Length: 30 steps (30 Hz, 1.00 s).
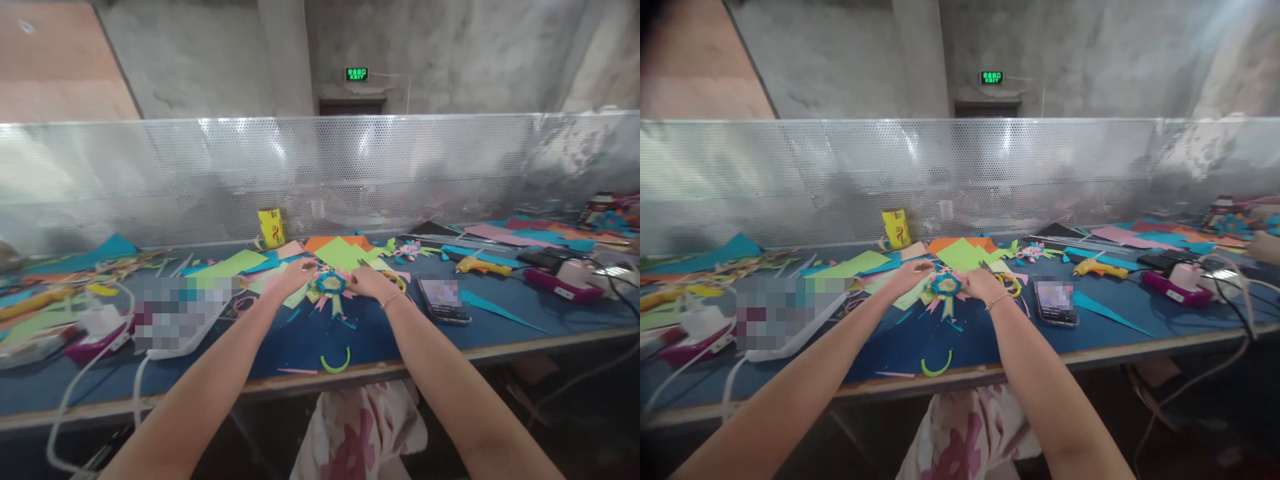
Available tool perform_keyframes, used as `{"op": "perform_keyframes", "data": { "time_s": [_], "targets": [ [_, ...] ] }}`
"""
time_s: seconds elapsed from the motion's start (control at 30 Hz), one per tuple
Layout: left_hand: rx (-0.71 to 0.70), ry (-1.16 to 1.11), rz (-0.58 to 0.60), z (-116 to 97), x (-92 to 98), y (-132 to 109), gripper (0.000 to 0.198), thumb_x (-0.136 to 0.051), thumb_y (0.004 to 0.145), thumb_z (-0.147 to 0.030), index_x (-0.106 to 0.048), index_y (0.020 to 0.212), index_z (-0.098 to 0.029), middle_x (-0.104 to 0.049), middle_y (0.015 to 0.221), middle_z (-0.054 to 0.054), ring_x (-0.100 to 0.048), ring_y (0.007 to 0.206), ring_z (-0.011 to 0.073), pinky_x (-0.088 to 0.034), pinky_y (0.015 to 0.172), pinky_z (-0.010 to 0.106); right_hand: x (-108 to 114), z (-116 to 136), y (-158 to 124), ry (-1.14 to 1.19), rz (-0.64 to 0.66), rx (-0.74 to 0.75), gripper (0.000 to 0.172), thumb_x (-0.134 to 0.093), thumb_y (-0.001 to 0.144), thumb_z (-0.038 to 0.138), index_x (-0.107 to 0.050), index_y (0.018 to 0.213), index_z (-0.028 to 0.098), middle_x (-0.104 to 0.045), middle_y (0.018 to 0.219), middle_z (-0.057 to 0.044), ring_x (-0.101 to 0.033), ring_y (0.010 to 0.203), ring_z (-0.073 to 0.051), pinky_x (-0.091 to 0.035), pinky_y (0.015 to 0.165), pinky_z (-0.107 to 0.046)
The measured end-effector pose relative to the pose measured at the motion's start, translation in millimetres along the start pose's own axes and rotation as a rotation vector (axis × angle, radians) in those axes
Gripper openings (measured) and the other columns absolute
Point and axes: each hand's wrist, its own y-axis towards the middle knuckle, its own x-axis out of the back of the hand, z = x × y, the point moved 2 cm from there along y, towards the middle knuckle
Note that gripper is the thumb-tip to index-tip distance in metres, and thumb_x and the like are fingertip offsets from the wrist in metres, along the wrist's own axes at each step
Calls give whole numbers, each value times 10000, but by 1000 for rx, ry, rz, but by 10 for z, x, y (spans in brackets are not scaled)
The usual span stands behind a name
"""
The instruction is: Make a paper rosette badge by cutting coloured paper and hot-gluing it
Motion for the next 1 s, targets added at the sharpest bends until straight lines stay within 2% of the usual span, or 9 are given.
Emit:
{"op": "perform_keyframes", "data": {
  "time_s": [0.1,0.23,0.33,0.43,0.57,0.7,0.87,1.0],
  "targets": [
    [-29,-50,39,-142,-74,-43,300,-499,728,-331,-645,906,-138,-651,989,84,-591,930,212,-442,841,321,3,-44,19,8,-105,-61,256,-440,820,260,-635,761,106,-643,804,-126,-558,717,-156,-311,594,-233],
    [-31,-125,-3,-316,-104,-94,315,-516,732,-373,-646,899,-140,-655,970,88,-600,906,213,-449,834,339,89,-47,64,159,-263,-93,301,-365,867,281,-604,778,121,-626,750,-75,-528,653,-116,-306,571,-216],
    [-25,-233,-47,-393,-119,-115,339,-549,717,-385,-634,921,-128,-654,969,104,-600,905,219,-454,829,359,129,20,94,378,-374,-41,296,-401,850,309,-575,686,135,-592,649,-28,-497,586,-95,-302,544,-205],
    [-38,-382,-67,-432,-161,-119,327,-589,688,-367,-626,901,-121,-656,950,112,-605,887,217,-474,798,363,122,95,102,437,-390,17,287,-412,836,303,-562,652,142,-565,609,-12,-480,567,-93,-304,542,-207],
    [18,-527,-127,-491,-228,-124,318,-589,691,-384,-615,857,-113,-660,862,98,-616,793,197,-514,704,343,118,153,81,330,-425,60,251,-410,829,244,-571,668,141,-548,618,-20,-470,588,-104,-317,567,-220],
    [82,-552,-243,-571,-253,-148,297,-592,690,-387,-605,822,-122,-656,833,83,-618,784,194,-529,662,325,131,230,37,177,-497,142,228,-379,836,182,-591,767,137,-567,762,-61,-502,732,-131,-357,670,-231],
    [105,-457,-323,-544,-237,-137,241,-574,703,-341,-604,827,-137,-653,891,92,-621,789,197,-529,631,306,88,350,-1,-20,-436,176,239,-349,836,146,-574,916,130,-554,886,-90,-509,746,-152,-383,668,-256],
    [107,-401,-321,-478,-203,-101,157,-553,704,-264,-604,793,-146,-660,772,64,-626,712,175,-518,627,289,30,395,23,-37,-416,195,242,-357,829,111,-572,939,127,-545,934,-96,-513,737,-142,-397,678,-255]
  ]
}}
